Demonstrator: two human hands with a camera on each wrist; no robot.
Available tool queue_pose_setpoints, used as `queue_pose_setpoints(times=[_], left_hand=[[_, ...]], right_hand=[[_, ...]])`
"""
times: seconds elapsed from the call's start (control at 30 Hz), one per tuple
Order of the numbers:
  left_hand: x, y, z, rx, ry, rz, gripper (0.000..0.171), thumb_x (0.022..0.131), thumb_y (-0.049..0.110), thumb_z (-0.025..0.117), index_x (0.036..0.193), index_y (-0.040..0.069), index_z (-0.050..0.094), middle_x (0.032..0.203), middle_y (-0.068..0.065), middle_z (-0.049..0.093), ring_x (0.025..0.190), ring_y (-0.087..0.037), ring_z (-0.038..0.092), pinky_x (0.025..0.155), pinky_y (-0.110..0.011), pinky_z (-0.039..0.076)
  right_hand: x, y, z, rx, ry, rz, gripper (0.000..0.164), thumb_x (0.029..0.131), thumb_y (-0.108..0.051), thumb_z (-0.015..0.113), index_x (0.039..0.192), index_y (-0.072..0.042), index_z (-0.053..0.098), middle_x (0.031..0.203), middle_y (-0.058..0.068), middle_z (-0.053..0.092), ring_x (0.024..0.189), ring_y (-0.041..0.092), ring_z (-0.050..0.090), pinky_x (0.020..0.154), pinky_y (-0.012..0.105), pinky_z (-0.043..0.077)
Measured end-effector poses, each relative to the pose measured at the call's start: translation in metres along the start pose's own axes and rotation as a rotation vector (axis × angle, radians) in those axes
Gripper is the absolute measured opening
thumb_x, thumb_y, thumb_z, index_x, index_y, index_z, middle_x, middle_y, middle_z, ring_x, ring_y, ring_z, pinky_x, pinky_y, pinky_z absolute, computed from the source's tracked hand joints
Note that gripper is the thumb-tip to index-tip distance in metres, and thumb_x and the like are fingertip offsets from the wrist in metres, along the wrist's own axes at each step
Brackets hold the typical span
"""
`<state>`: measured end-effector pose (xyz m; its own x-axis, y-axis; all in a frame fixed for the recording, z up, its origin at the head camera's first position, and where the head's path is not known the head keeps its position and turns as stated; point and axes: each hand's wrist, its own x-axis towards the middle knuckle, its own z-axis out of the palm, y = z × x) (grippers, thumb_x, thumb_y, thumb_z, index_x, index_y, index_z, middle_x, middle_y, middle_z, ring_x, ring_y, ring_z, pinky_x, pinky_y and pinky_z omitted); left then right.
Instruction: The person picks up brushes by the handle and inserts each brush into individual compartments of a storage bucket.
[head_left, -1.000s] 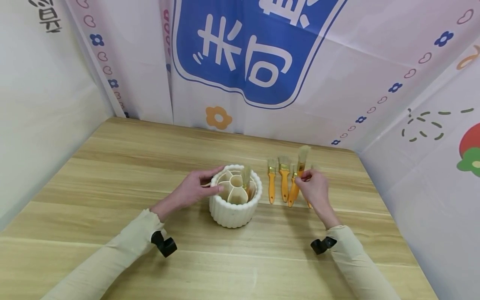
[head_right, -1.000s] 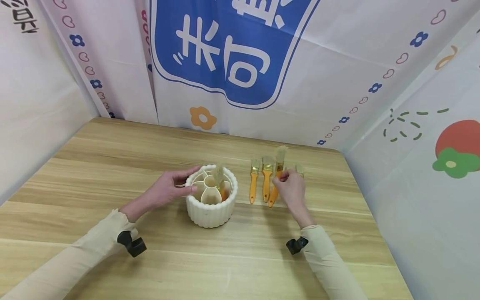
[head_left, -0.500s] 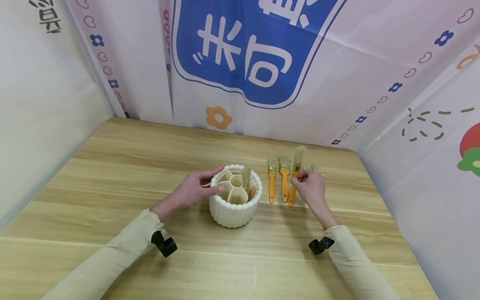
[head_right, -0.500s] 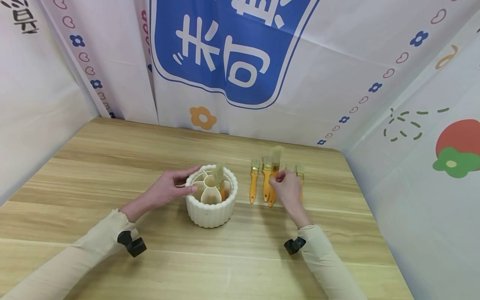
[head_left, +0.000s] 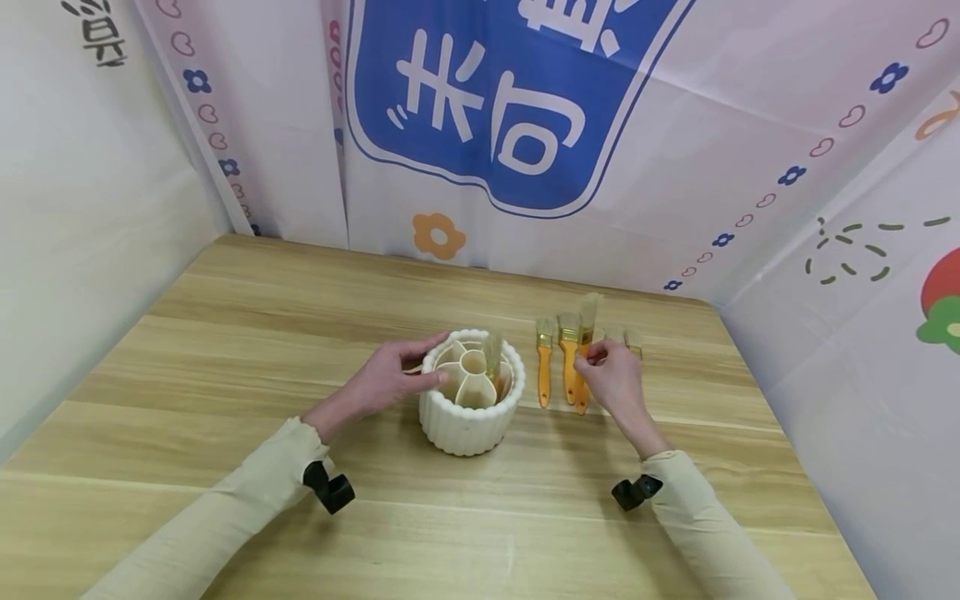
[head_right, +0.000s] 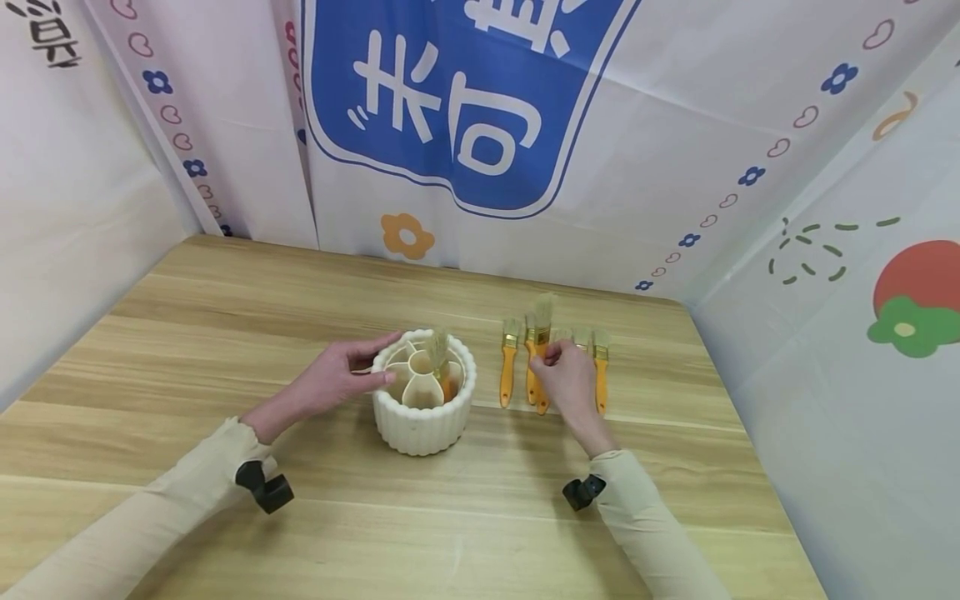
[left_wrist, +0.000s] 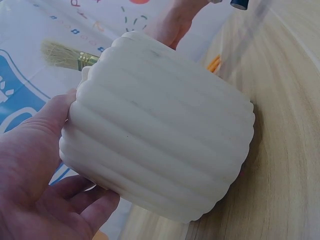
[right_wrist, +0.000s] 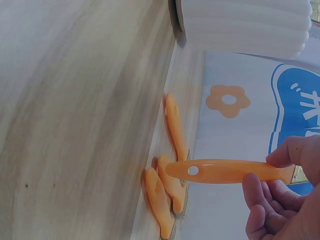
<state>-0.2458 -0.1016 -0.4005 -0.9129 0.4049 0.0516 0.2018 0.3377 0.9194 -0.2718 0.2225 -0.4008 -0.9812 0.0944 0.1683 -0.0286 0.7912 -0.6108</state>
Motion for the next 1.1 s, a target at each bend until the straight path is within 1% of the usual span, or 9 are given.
queue_pose_setpoints(times=[0.13,0.33,0.53,0.63,0.83,1.1], left_hand=[[0.000,0.001,0.000,0.003,0.002,0.006,0.066,0.085,0.028,0.069,0.142,0.016,0.040,0.148,-0.014,0.037,0.130,-0.029,0.046,0.105,-0.042,0.043],[0.000,0.001,0.000,0.011,0.006,-0.003,0.066,0.085,0.029,0.069,0.142,0.016,0.039,0.148,-0.013,0.036,0.130,-0.029,0.046,0.105,-0.042,0.043],[0.000,0.001,0.000,0.013,0.000,-0.014,0.068,0.085,0.030,0.069,0.143,0.014,0.038,0.150,-0.012,0.034,0.132,-0.030,0.043,0.106,-0.042,0.042],[0.000,0.001,0.000,0.010,-0.001,-0.012,0.068,0.085,0.030,0.069,0.143,0.013,0.038,0.150,-0.012,0.033,0.132,-0.030,0.043,0.106,-0.041,0.042],[-0.001,0.001,0.000,0.001,0.002,-0.004,0.067,0.085,0.029,0.069,0.142,0.014,0.039,0.150,-0.010,0.034,0.132,-0.029,0.043,0.106,-0.042,0.042],[-0.001,0.001,0.000,-0.008,0.006,-0.001,0.066,0.085,0.028,0.069,0.142,0.014,0.040,0.149,-0.011,0.036,0.130,-0.028,0.045,0.105,-0.042,0.043]], right_hand=[[-0.001,-0.002,0.001,0.004,-0.004,-0.004,0.017,0.083,-0.016,0.060,0.089,-0.002,0.063,0.084,0.015,0.066,0.066,0.020,0.058,0.054,0.022,0.045],[-0.002,-0.005,0.001,0.019,-0.029,0.001,0.018,0.083,-0.018,0.059,0.091,-0.002,0.063,0.085,0.014,0.066,0.064,0.019,0.057,0.054,0.022,0.046],[-0.003,-0.008,0.004,0.009,-0.031,-0.028,0.017,0.083,-0.018,0.061,0.088,-0.002,0.064,0.082,0.014,0.067,0.062,0.017,0.057,0.052,0.022,0.045],[-0.003,-0.010,0.006,0.005,-0.034,-0.026,0.017,0.083,-0.019,0.062,0.088,-0.003,0.064,0.082,0.013,0.067,0.061,0.017,0.057,0.052,0.022,0.045],[-0.003,-0.013,0.010,0.020,-0.034,-0.028,0.016,0.083,-0.018,0.062,0.088,-0.003,0.063,0.083,0.013,0.067,0.064,0.017,0.058,0.052,0.021,0.045],[-0.003,-0.019,0.016,0.049,-0.047,-0.032,0.015,0.081,-0.016,0.063,0.088,-0.002,0.064,0.083,0.013,0.067,0.063,0.017,0.058,0.051,0.021,0.046]])
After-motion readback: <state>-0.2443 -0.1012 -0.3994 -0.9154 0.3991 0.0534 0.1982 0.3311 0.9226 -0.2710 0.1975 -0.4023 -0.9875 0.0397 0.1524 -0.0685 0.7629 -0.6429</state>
